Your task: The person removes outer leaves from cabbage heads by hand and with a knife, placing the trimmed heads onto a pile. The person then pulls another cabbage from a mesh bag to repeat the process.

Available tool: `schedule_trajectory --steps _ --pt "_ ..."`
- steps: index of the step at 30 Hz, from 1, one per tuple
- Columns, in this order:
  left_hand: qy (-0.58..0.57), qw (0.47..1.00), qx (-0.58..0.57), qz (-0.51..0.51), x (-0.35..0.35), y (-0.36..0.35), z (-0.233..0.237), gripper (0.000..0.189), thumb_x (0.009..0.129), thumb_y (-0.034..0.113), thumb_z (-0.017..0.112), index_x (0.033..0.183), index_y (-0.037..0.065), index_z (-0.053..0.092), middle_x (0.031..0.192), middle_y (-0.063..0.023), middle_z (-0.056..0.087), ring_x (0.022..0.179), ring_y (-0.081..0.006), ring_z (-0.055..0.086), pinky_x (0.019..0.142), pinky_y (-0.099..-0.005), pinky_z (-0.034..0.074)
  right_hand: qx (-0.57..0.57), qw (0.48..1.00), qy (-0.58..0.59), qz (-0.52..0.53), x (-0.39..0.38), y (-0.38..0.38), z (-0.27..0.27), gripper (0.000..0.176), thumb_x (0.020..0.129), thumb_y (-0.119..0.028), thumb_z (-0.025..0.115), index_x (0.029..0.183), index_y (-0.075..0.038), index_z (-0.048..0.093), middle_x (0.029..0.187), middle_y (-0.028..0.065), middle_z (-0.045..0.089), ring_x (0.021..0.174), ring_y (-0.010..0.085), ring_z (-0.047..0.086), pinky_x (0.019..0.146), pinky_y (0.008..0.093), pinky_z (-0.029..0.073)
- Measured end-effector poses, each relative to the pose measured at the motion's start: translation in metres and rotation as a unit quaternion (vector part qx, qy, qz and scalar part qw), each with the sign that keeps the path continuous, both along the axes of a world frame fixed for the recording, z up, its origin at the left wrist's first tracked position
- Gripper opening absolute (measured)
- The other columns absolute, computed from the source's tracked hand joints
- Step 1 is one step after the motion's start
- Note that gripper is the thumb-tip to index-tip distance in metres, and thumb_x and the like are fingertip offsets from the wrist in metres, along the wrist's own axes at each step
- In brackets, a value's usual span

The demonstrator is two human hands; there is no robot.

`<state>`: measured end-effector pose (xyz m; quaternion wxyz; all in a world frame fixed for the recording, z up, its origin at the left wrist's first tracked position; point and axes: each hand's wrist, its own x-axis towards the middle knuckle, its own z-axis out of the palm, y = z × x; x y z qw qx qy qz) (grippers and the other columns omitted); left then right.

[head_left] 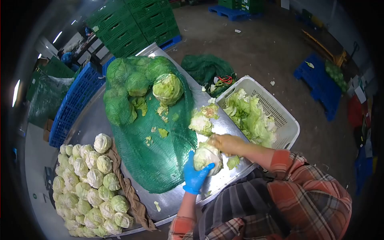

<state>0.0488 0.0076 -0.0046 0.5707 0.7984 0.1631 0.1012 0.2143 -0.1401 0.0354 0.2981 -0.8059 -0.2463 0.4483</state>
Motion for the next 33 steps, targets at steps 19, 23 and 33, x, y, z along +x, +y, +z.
schedule_trajectory --steps 19,23,33 --pt "-0.009 0.989 0.147 0.016 -0.052 -0.008 0.002 0.108 0.058 0.040 0.090 0.136 -0.009 0.035 0.135 -0.0263 0.043 0.124 -0.0380 0.045 0.106 -0.0434 0.036 0.046 0.990 0.048 -0.126 -0.016 0.011 -0.021 0.081 0.077 -0.047 0.072 0.141 -0.010 0.038 0.093 0.0134 0.066 0.055 0.0156 0.059 0.048 0.0300 0.051" --pt "-0.023 0.997 -0.038 0.058 -0.080 0.009 -0.024 0.110 0.059 0.027 0.091 0.142 -0.006 0.026 0.138 -0.0208 0.041 0.127 -0.0295 0.044 0.107 -0.0407 0.037 0.058 0.996 0.016 0.060 -0.030 0.003 0.003 0.100 0.074 -0.061 0.071 0.151 -0.022 0.021 0.118 0.0178 0.061 0.056 0.0169 0.061 0.058 0.0312 0.053" --pt "-0.002 0.995 0.014 0.098 -0.089 0.005 -0.010 0.100 0.066 0.024 0.088 0.143 -0.002 0.029 0.131 -0.0159 0.044 0.120 -0.0276 0.046 0.102 -0.0393 0.040 0.083 0.987 -0.010 0.139 -0.058 0.025 0.006 0.061 0.081 -0.045 0.061 0.131 -0.012 0.052 0.105 0.0164 0.068 0.091 0.0329 0.066 0.083 0.0379 0.052"
